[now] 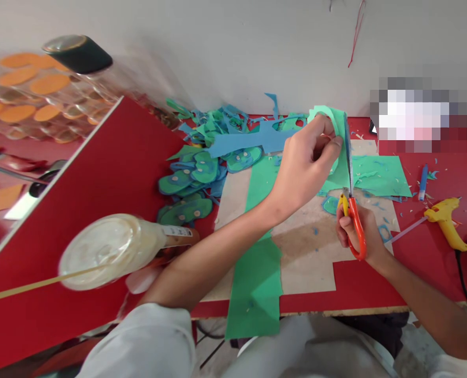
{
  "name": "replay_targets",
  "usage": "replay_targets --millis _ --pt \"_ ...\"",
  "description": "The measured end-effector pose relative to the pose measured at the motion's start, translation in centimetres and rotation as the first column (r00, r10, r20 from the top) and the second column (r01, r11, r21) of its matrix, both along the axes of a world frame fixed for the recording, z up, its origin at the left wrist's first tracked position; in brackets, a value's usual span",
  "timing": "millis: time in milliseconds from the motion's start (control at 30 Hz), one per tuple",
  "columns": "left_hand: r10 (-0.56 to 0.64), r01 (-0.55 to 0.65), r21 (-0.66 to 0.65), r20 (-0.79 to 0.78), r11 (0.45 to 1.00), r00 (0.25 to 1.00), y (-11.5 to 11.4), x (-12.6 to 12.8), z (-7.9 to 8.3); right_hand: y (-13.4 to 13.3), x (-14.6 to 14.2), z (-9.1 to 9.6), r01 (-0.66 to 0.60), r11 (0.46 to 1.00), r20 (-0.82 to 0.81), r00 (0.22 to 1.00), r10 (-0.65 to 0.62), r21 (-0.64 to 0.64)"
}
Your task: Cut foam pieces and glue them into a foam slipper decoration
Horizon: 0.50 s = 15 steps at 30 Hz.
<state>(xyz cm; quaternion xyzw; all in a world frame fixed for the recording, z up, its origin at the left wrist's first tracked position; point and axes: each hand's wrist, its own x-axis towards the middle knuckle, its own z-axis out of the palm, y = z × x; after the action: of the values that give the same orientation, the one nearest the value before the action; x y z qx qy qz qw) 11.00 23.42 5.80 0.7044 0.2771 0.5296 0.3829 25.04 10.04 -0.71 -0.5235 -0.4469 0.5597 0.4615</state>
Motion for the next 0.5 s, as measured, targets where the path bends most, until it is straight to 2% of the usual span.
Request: replay_targets --millis 300,500 --pt "0.002 -0.004 -0.025 -0.079 1.0 0.997 -0.5 -0.2 0.9 0.0 0.7 -2.6 0.001 0.997 0.007 1.0 -0.002 0.077" --pt "-0.015 0.013 -0.021 -0.101 1.0 0.995 -1.0 0.0 1.0 0.3 0.5 -1.3 0.038 0.999 -0.02 0.999 -0.037 0.038"
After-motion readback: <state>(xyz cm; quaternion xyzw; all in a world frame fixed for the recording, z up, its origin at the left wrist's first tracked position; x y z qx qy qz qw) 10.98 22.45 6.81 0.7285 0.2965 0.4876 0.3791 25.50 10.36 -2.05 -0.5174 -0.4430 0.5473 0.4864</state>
